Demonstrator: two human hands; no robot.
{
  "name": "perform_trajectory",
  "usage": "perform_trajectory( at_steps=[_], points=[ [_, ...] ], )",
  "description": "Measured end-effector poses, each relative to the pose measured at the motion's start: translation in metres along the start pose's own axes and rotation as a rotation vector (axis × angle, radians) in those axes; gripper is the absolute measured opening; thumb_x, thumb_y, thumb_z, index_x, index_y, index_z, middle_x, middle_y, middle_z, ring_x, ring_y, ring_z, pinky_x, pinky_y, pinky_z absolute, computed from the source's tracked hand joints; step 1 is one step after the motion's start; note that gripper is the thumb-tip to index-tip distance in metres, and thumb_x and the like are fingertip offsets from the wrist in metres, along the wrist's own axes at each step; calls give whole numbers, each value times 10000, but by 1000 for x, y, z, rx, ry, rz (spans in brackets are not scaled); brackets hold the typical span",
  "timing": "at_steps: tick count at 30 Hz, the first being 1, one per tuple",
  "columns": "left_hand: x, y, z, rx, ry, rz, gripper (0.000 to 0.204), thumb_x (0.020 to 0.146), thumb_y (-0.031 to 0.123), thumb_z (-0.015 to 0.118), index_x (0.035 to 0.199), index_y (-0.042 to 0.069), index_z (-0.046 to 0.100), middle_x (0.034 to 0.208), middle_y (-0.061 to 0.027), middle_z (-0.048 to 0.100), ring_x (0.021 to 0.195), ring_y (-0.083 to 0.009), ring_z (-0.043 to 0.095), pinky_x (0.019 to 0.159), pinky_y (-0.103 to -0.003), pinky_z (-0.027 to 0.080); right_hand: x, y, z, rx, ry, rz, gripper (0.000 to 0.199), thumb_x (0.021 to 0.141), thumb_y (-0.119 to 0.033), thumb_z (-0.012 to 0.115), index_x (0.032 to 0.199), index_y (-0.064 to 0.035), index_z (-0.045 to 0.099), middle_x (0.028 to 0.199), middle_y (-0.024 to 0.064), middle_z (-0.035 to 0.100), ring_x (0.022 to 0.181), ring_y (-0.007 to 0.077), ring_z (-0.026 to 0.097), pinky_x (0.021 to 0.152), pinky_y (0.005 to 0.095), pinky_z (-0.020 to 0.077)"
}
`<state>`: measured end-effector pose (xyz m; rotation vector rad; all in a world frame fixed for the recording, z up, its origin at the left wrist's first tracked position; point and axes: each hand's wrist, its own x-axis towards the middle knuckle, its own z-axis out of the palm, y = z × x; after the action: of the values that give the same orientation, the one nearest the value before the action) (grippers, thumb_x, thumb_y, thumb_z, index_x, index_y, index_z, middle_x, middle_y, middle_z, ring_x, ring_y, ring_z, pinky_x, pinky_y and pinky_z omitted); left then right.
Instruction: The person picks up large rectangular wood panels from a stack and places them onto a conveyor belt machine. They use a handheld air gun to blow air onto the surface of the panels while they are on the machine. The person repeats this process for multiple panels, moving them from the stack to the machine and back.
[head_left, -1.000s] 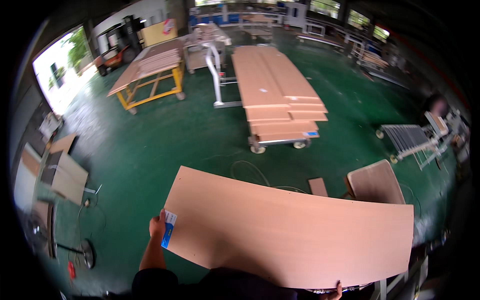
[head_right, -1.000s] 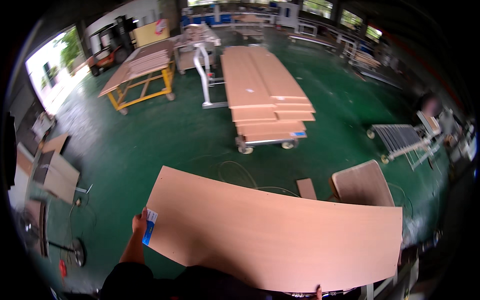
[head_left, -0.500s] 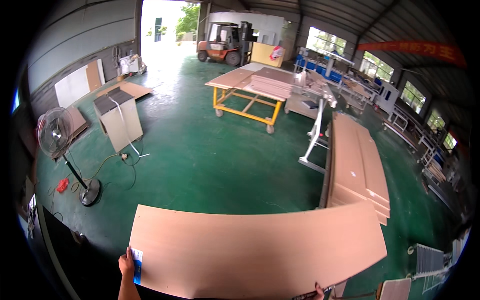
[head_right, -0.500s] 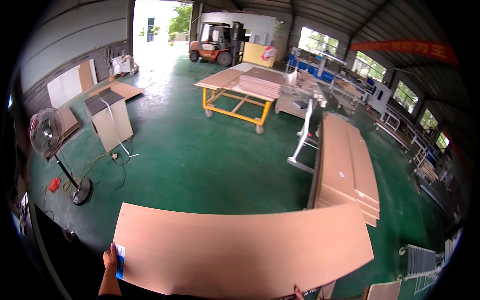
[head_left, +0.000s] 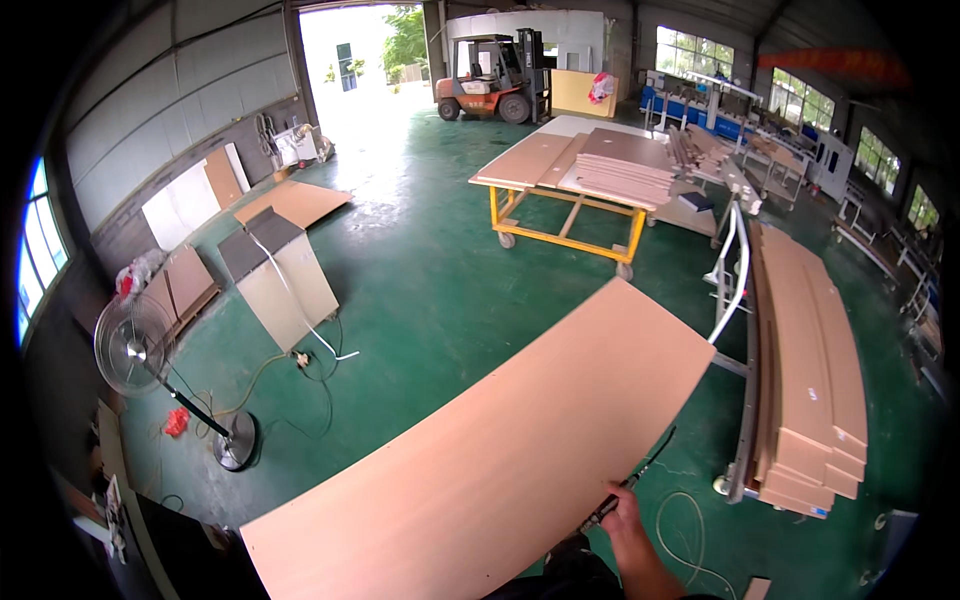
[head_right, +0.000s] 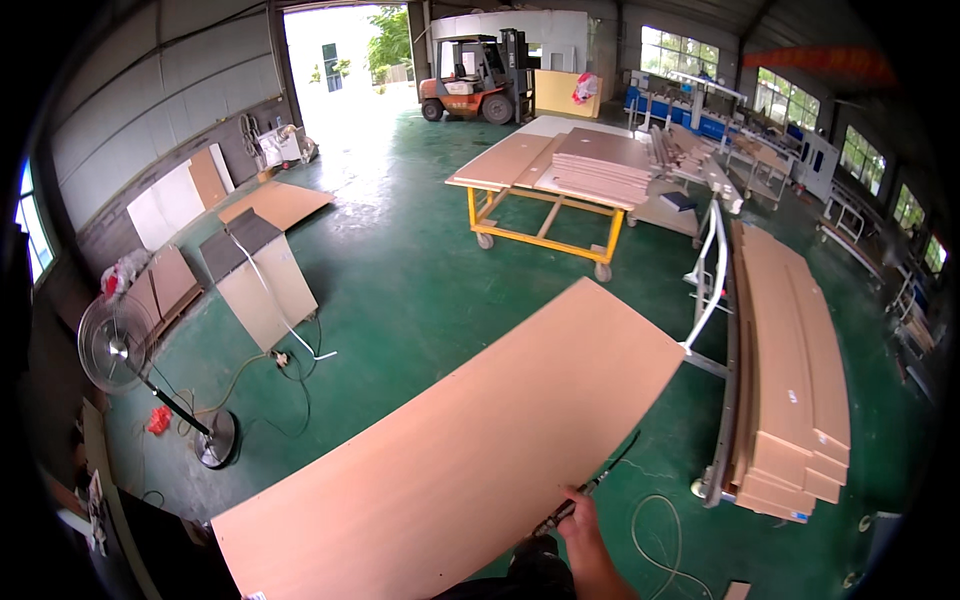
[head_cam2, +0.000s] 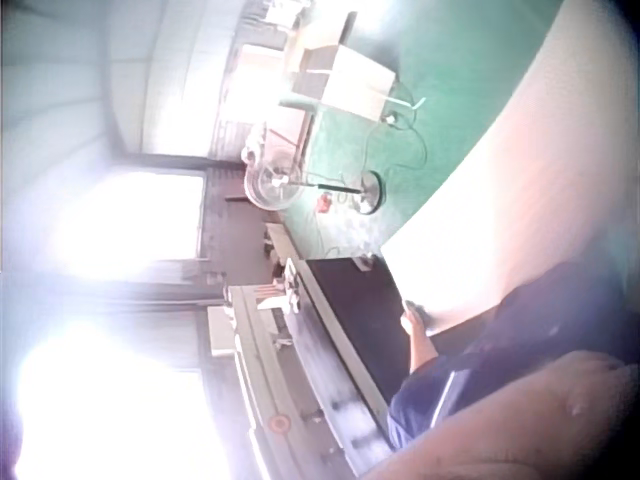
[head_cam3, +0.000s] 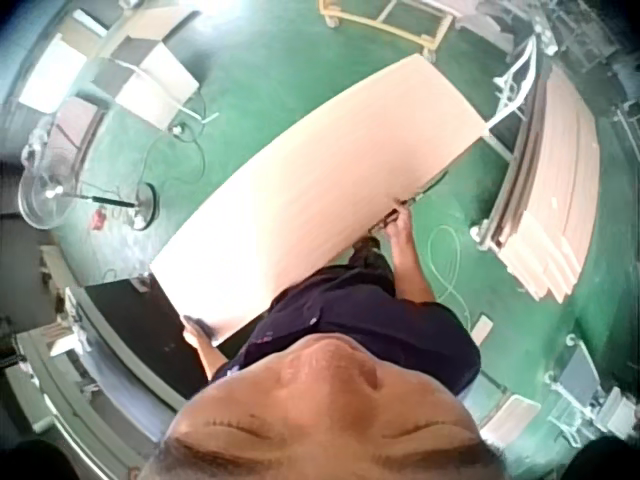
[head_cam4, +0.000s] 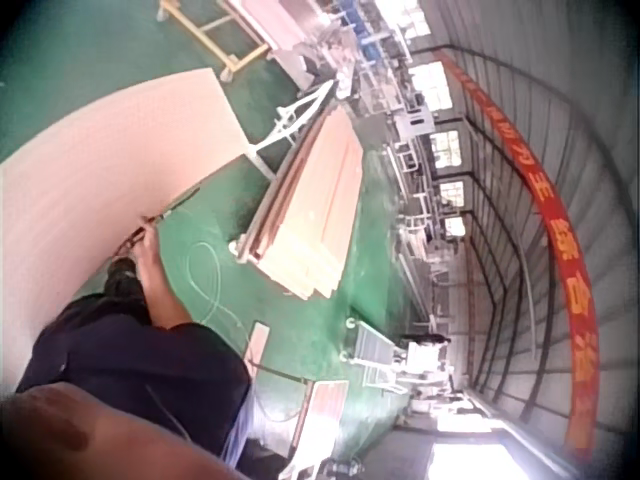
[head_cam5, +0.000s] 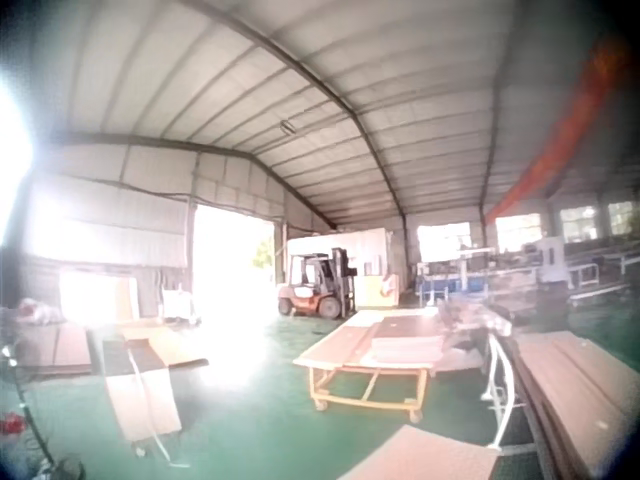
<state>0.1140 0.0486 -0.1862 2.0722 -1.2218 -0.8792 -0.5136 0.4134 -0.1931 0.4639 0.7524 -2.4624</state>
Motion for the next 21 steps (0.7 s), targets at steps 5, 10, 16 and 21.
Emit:
perform_trajectory(
  at_steps=[5, 10, 16, 21],
  points=[
    [-23, 41, 84, -87, 125, -90, 600, 986, 567, 431, 552, 151, 445, 467, 8, 389, 377, -124, 348, 375, -294, 258, 212, 21, 74, -55, -150, 149, 312, 827, -32, 592, 1138, -3, 588, 1113, 136, 649, 1053, 315, 625, 946, 475, 498],
    [-57, 131, 218, 3, 299, -79, 609, 976, 578, 448, 590, 112, 512, 508, -9, 458, 423, -133, 398, 411, -310, 321, 408, -6, 181, -146, -171, 171, 203, 827, -20, 627, 1029, -4, 635, 987, 105, 673, 932, 275, 660, 846, 430, 540],
    [-80, 265, 355, 73, 414, -113, 625, 968, 585, 463, 632, 73, 586, 544, -20, 507, 460, -142, 427, 444, -322, 360, 593, -45, 327, -240, -169, 249, 192, 827, -26, 618, 1015, 0, 644, 990, 124, 686, 943, 272, 663, 869, 422, 533],
    [-31, 395, 501, -159, 198, -209, 693, 950, 601, 485, 847, -42, 720, 694, -93, 661, 562, -206, 553, 528, -396, 477, 764, -49, 419, -283, -118, 204, 166, 829, -23, 643, 995, -17, 639, 984, 110, 681, 947, 265, 658, 876, 421, 529]
  ],
)
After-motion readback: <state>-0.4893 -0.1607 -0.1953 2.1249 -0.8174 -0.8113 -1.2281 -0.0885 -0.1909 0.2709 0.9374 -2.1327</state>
